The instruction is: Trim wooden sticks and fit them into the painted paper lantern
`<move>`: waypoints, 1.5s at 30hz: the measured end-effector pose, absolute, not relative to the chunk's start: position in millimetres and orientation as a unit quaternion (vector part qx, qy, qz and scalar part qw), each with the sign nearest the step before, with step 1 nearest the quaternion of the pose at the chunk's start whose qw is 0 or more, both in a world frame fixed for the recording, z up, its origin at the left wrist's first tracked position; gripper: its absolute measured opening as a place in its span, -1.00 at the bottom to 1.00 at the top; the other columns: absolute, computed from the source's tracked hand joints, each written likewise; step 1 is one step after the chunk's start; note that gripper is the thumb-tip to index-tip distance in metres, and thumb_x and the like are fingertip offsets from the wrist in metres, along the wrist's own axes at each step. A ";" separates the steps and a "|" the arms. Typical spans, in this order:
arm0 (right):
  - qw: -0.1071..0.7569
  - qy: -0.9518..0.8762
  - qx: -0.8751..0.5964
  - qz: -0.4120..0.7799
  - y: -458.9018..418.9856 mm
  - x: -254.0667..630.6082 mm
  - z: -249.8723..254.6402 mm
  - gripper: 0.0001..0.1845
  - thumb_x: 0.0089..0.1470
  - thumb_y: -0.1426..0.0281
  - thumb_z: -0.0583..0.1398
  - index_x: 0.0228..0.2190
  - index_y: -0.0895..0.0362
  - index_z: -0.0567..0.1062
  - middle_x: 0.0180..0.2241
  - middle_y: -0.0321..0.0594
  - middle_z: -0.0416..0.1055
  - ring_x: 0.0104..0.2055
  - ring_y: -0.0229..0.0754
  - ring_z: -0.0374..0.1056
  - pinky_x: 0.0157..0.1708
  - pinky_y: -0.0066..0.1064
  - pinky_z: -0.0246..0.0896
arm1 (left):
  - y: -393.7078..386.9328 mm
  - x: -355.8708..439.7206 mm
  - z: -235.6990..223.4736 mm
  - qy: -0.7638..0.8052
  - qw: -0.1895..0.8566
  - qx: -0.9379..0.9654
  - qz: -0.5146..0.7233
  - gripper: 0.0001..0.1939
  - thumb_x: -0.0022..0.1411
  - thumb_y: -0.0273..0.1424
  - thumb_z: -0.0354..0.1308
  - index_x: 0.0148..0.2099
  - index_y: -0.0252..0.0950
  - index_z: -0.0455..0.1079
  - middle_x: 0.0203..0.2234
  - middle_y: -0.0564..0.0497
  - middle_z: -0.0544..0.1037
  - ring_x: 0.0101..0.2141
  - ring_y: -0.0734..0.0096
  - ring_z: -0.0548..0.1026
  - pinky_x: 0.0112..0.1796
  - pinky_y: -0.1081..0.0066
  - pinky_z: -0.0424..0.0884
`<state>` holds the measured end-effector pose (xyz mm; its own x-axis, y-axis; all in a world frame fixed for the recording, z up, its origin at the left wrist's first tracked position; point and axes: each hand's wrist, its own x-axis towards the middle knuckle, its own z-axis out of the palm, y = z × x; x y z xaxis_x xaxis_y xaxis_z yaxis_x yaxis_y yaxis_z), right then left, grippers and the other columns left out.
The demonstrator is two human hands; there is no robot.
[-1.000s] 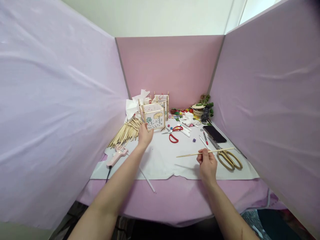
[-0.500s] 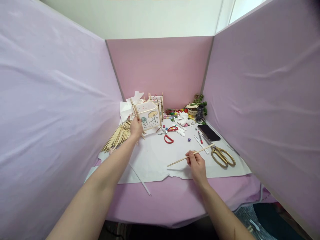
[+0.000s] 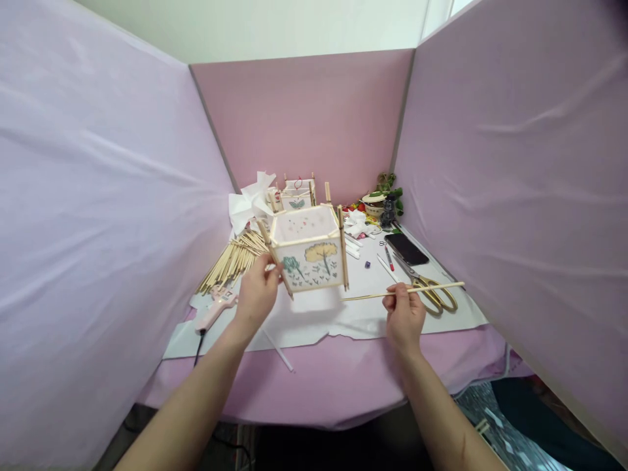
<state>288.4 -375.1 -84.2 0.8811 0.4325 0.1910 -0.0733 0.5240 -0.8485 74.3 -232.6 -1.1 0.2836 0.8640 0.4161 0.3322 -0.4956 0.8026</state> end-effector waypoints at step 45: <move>0.780 -0.279 -0.418 0.374 -340.5 327.4 -70.5 -0.65 -0.04 0.12 0.29 -0.49 0.17 0.46 -0.70 -0.37 0.23 -0.65 -0.41 0.06 -0.64 -0.54 -0.07 | -226.2 112.4 -28.7 0.412 0.237 0.801 0.363 -0.87 0.29 -0.38 -0.08 -0.21 -0.23 0.29 -0.27 -0.07 0.52 -0.27 0.25 0.48 -0.30 0.34 0.31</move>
